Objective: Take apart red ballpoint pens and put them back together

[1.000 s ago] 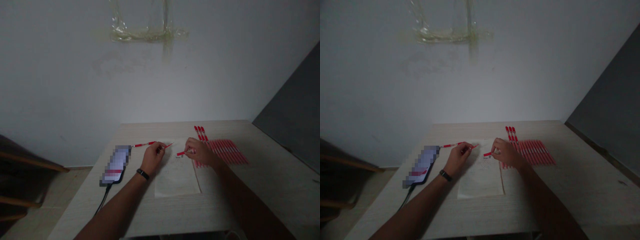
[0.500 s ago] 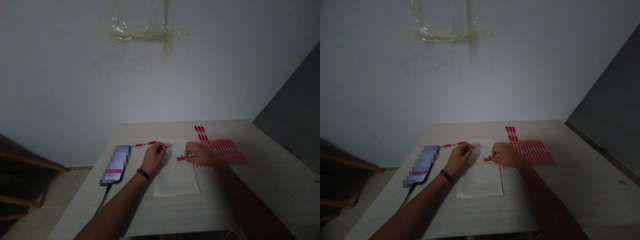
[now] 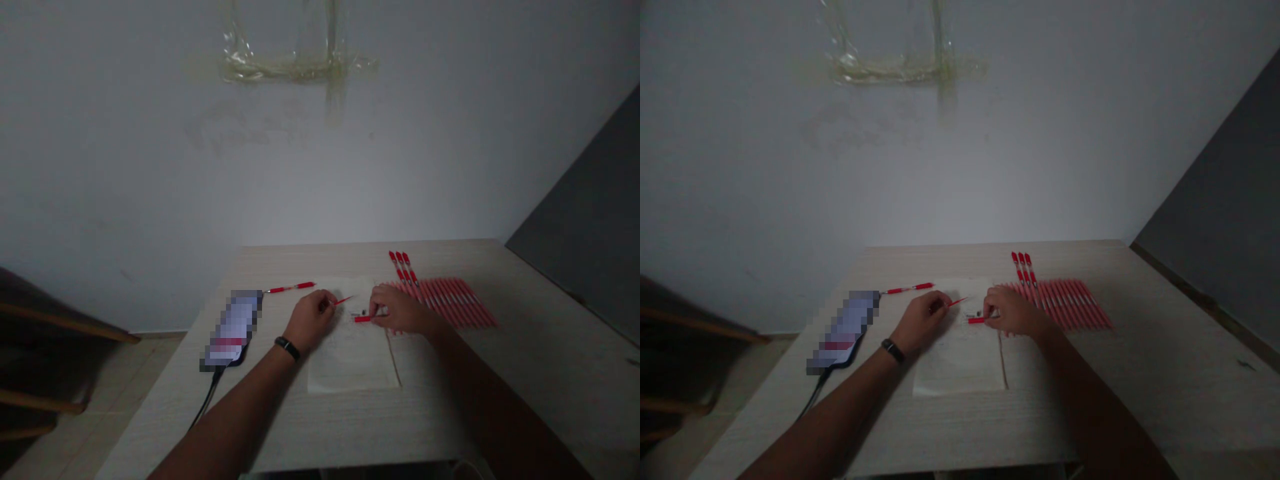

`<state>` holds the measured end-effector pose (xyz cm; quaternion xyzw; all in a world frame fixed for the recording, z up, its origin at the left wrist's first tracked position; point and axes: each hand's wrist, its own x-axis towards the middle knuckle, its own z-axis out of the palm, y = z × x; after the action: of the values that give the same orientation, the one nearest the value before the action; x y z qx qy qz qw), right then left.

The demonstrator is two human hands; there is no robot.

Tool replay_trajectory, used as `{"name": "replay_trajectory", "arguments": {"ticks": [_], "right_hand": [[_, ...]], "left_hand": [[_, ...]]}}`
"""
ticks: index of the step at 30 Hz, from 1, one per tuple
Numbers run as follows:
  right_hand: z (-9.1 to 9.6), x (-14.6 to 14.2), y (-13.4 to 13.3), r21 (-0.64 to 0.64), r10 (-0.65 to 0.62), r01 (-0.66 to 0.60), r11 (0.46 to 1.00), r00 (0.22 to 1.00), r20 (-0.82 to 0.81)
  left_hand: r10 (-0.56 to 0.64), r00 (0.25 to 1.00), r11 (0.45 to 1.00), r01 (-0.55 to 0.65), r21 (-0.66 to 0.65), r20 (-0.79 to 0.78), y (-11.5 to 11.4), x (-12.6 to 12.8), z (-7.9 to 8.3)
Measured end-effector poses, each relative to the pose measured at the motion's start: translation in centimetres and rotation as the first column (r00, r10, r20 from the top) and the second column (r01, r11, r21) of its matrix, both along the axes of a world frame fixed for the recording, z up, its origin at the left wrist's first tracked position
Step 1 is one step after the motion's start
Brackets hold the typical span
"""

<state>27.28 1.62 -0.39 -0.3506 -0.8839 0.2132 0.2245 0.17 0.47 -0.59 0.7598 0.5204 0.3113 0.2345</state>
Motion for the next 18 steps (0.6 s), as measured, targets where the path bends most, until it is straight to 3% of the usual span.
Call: {"name": "replay_trajectory", "arguments": {"ticks": [18], "right_hand": [[0.8, -0.2, -0.3, -0.009, 0.003, -0.003, 1.0, 1.0, 0.025]], "left_hand": [[-0.048, 0.997, 0.998, 0.046, -0.042, -0.055, -0.1, 0.0, 0.0]]}}
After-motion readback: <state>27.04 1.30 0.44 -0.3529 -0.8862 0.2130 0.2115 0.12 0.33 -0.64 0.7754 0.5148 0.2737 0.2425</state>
